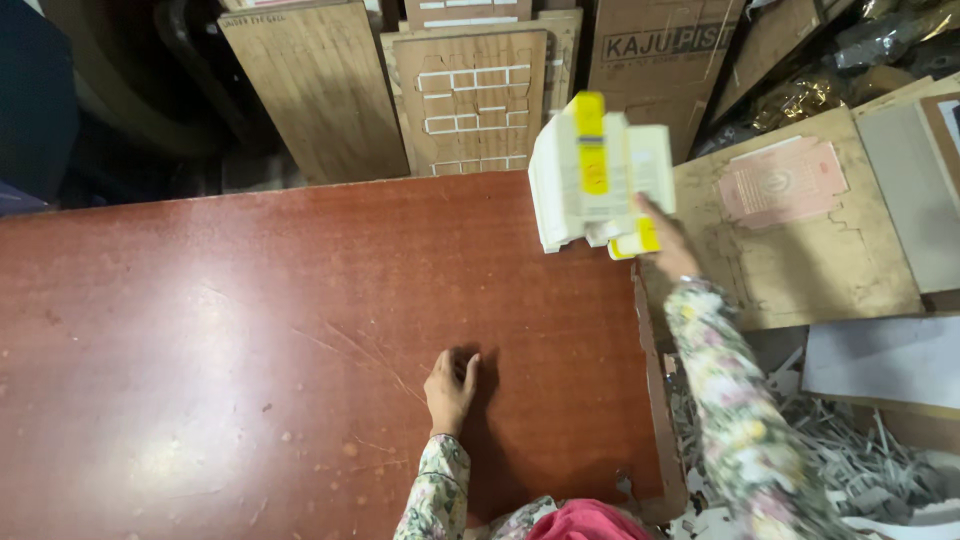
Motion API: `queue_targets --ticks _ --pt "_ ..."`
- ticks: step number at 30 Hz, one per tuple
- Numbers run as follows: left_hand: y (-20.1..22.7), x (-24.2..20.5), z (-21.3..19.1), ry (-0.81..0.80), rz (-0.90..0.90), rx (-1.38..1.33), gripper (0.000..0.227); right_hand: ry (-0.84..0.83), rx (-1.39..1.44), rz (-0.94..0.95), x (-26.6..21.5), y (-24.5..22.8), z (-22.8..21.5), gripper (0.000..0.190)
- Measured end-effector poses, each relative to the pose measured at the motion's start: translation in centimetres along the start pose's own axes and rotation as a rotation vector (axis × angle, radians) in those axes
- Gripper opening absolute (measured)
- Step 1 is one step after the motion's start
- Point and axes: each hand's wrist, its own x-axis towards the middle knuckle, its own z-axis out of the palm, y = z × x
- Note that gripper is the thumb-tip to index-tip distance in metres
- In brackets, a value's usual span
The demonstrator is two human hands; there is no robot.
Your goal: The person assembles small white paper boxes with yellow labels on a wooden table. They fold the flaps, align the edges, and stack the finished boxes. The person then moves to a nearby table to handle large sheets of printed labels.
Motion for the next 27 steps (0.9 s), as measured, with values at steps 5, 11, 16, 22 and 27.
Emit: queue_targets --ticks 5,11,16,22,27 --pt "0.0 0.0 -0.2 0.056 0.083 0.022 0.023 -0.011 -0.111 0.01 2.8 1.2 1.3 0.073" --pt "-0.4 -0.1 -0.2 0.038 0.049 0.02 0.024 -0.056 -0.046 0.034 3.6 2.0 0.3 0.07" --pt "-0.4 0.1 -0.1 0.055 0.075 0.033 0.023 -0.079 -0.043 0.018 4.6 2.7 -0.2 0.069" --pt "-0.1 0.2 -0.1 0.034 0.044 0.005 0.023 -0.079 -0.04 0.024 4.1 2.1 0.1 0.068" --pt "-0.2 0.1 -0.1 0.024 0.039 0.041 0.023 -0.168 0.136 0.102 3.0 2.2 -1.0 0.066"
